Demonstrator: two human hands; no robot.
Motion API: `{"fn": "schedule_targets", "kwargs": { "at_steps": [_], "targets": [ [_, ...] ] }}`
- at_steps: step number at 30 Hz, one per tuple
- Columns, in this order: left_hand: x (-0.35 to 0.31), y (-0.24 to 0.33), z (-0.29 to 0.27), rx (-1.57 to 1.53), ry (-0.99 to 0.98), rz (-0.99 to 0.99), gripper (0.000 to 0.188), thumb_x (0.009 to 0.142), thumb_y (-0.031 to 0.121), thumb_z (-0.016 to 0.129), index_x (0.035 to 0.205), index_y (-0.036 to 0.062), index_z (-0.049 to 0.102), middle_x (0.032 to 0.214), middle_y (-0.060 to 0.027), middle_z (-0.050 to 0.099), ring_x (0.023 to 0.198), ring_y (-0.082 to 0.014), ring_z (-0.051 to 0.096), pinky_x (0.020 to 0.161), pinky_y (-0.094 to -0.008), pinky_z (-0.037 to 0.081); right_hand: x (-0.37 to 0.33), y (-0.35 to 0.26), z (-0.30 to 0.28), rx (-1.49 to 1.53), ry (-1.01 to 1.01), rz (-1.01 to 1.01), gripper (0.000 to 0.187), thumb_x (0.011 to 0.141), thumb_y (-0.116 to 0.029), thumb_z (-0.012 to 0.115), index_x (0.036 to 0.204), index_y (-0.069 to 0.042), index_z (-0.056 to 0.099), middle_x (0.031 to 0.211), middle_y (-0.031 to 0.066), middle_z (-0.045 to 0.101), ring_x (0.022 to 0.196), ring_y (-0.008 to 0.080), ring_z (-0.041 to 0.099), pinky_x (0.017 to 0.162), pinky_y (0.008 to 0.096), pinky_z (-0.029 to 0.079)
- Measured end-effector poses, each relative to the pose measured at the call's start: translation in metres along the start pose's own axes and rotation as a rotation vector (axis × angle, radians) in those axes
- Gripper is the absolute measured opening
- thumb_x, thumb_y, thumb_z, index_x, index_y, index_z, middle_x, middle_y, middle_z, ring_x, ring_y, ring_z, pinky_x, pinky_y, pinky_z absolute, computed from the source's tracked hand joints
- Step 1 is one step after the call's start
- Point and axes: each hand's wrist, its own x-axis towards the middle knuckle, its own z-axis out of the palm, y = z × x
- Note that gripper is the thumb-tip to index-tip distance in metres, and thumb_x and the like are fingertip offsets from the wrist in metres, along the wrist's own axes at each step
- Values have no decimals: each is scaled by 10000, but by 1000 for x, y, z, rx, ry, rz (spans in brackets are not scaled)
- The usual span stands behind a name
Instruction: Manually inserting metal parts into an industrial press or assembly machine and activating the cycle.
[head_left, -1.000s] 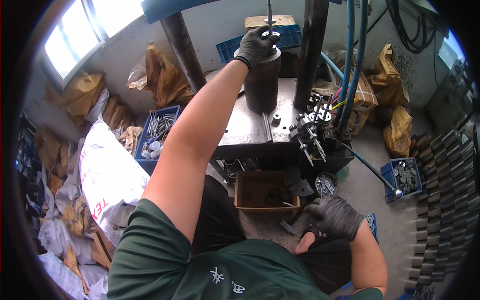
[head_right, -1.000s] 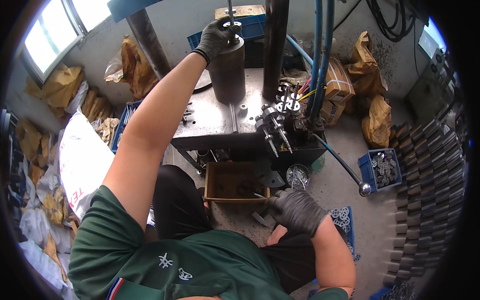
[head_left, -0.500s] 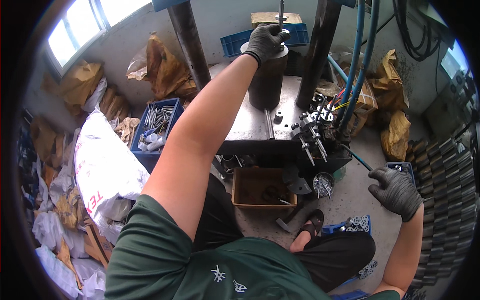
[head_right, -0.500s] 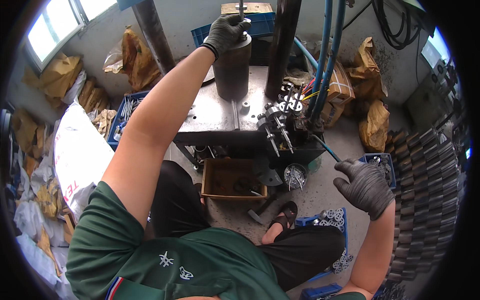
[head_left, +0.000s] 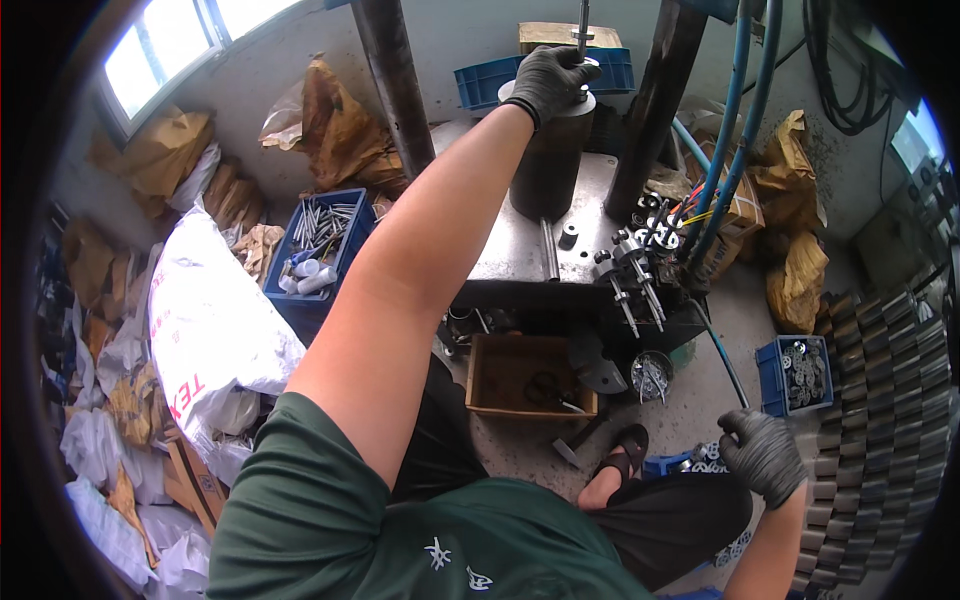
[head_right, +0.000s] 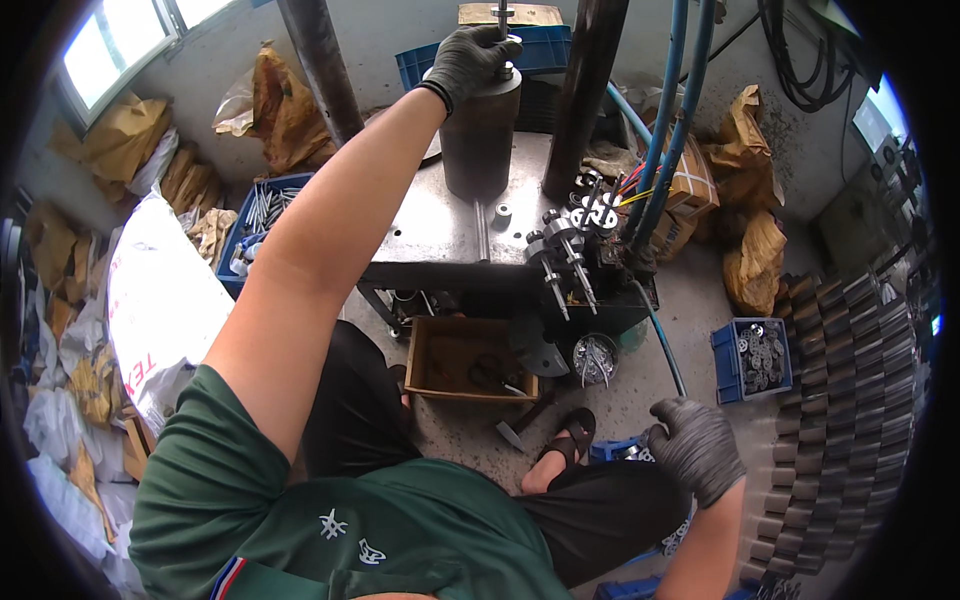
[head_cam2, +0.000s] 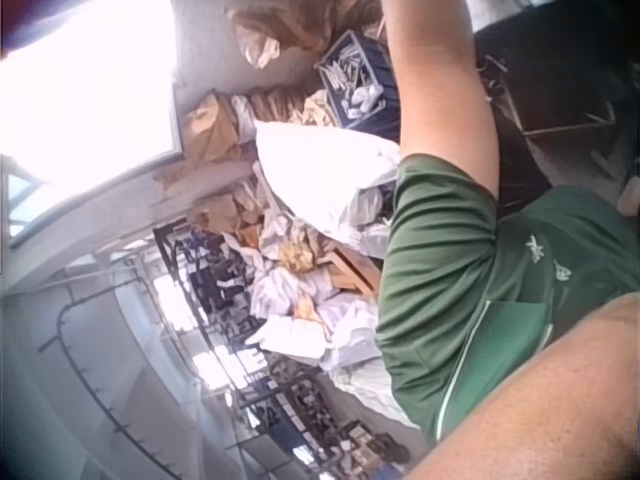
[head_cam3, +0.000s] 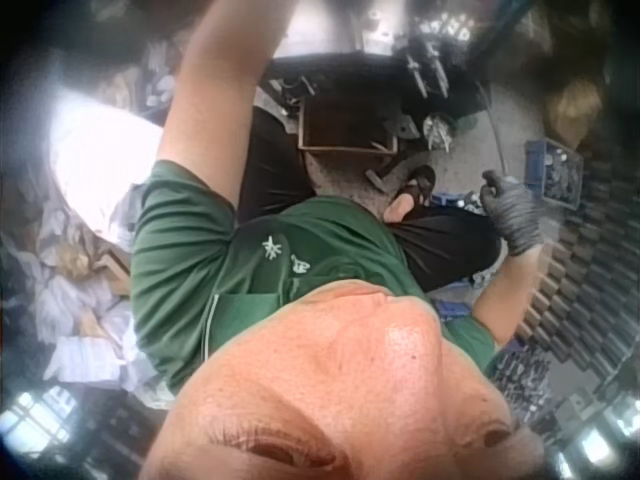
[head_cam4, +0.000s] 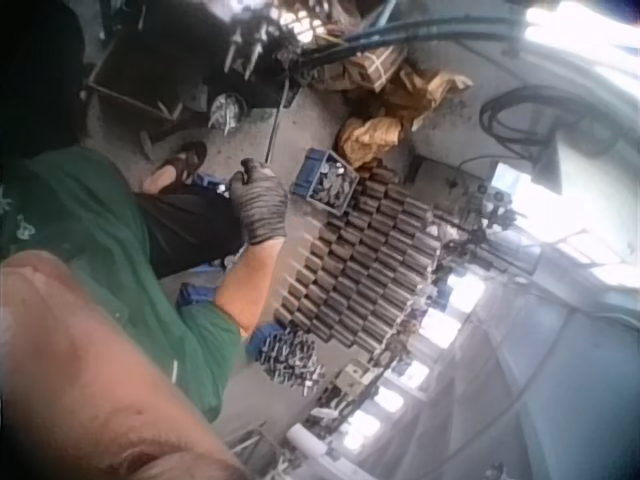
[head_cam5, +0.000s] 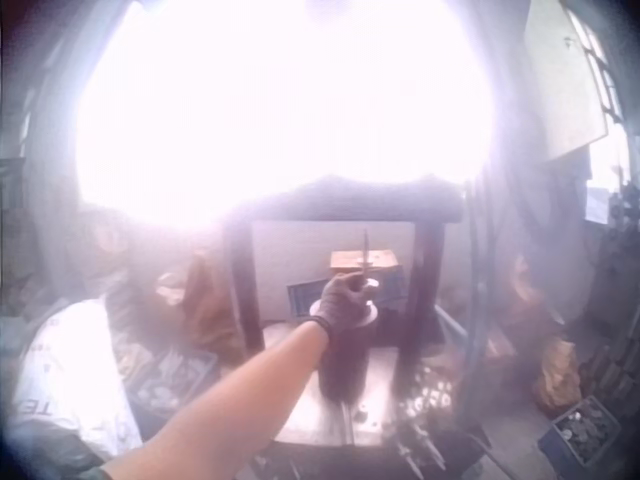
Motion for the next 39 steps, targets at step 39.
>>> {"fn": "schedule_targets", "kwargs": {
  "at_steps": [39],
  "targets": [
    [-1,-2,0,137,71,74,510,840,482,831,1147,76,791,999,-111,804,905,-216,774,897,-336,589,4,11,-10,161,-7,25,293,841,-95,651,1092,29,738,940,252,727,906,388,727,835,453,579]
  ]
}}
